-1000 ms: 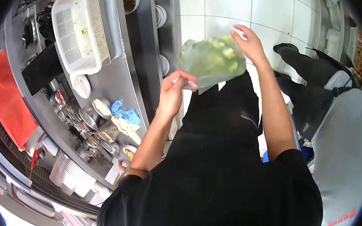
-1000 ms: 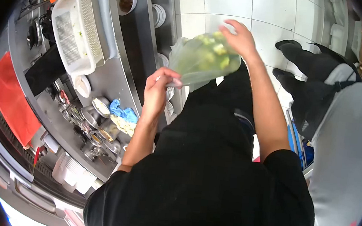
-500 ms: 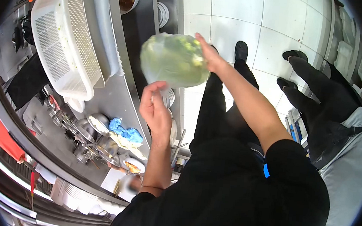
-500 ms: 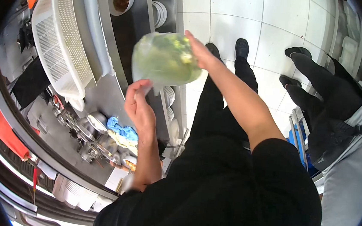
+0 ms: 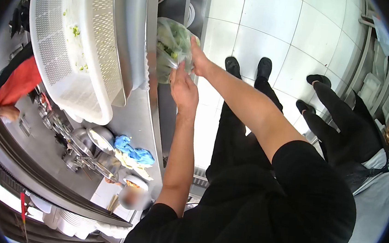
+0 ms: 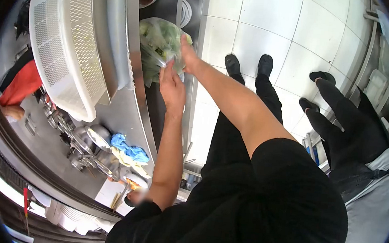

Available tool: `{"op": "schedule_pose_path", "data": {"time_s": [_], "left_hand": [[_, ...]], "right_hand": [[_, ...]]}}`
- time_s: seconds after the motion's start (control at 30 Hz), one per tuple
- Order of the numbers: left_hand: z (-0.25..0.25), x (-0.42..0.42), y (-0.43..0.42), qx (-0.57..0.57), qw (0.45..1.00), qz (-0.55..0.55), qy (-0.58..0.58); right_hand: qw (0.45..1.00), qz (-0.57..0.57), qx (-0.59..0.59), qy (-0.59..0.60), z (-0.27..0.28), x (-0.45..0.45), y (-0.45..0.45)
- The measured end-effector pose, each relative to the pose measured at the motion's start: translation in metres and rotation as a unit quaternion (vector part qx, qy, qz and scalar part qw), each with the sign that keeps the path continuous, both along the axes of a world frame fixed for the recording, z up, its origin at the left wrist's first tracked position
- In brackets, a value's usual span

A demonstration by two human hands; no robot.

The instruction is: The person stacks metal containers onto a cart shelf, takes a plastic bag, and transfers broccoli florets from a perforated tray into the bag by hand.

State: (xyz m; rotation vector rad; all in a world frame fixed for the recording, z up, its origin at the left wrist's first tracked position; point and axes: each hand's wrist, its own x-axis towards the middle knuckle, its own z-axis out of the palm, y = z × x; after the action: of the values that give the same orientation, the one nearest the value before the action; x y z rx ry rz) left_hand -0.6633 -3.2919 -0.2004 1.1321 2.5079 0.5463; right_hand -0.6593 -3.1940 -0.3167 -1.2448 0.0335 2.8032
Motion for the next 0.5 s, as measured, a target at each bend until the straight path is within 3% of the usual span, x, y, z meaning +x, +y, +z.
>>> {"op": "schedule_pose_path", "data": {"time_s": [0.17,0.3,0.37,0.5], "left_hand": [[0.032,-0.006,0.006,0.143,0.966,0.172,-0.132],[0.011,-0.005,0.005,0.261,0.882,0.315,-0.232],[-0.004,-0.017,0.0,0.188,0.911,0.319,-0.183],[-0.041,-0.044,-0.018,0.126,0.94,0.314,-0.038]], "right_hand": [[0.997,0.069,0.007,0.029,0.028,-0.017,0.008],[0.997,0.068,0.005,0.023,0.03,-0.051,0.011],[0.996,0.055,-0.013,0.074,0.015,-0.063,0.009],[0.988,0.14,0.048,0.04,-0.014,-0.076,0.015]]}}
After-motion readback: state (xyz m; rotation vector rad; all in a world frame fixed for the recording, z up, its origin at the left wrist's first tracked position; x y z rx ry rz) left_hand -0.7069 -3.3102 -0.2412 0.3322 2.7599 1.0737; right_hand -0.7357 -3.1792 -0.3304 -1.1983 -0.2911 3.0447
